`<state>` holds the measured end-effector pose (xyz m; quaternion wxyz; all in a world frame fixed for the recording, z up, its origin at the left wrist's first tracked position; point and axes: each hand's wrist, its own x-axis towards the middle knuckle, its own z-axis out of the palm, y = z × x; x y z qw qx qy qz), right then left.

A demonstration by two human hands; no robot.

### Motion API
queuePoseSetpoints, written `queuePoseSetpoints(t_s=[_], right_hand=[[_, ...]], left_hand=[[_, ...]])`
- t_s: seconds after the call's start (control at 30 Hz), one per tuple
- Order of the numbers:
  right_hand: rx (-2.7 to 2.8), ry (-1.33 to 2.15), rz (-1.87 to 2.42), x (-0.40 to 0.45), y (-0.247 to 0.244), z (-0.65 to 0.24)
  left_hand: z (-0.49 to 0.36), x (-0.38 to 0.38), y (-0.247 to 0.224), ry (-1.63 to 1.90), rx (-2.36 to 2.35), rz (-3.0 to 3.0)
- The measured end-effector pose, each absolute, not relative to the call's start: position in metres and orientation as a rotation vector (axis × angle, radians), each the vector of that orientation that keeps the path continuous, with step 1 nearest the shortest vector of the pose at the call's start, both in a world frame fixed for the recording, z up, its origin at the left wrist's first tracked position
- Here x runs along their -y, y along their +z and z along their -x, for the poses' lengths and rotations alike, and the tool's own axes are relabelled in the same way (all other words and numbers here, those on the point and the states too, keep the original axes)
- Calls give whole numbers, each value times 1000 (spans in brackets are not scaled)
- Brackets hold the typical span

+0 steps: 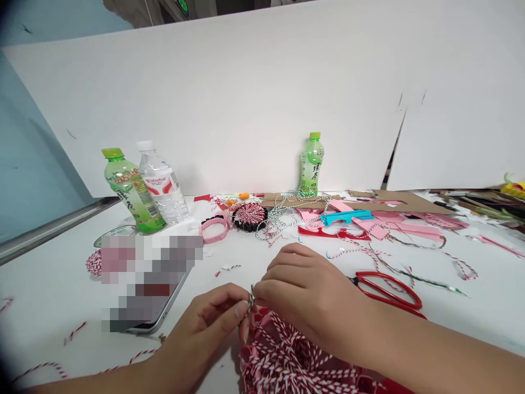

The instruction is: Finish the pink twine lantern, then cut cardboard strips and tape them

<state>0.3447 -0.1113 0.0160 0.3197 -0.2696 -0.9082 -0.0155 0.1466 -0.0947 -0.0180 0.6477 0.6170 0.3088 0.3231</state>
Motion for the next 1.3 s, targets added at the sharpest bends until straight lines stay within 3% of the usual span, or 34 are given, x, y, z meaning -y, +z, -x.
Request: queuePoseSetpoints(t_s=[1.0,1.3], right_hand=[[2362,-73,713,113,17,-346],[2410,103,723,114,20,-343]], left_hand=[[-142,95,-21,739,-664,-1384],[-142,99,-21,719,-675,-1443]])
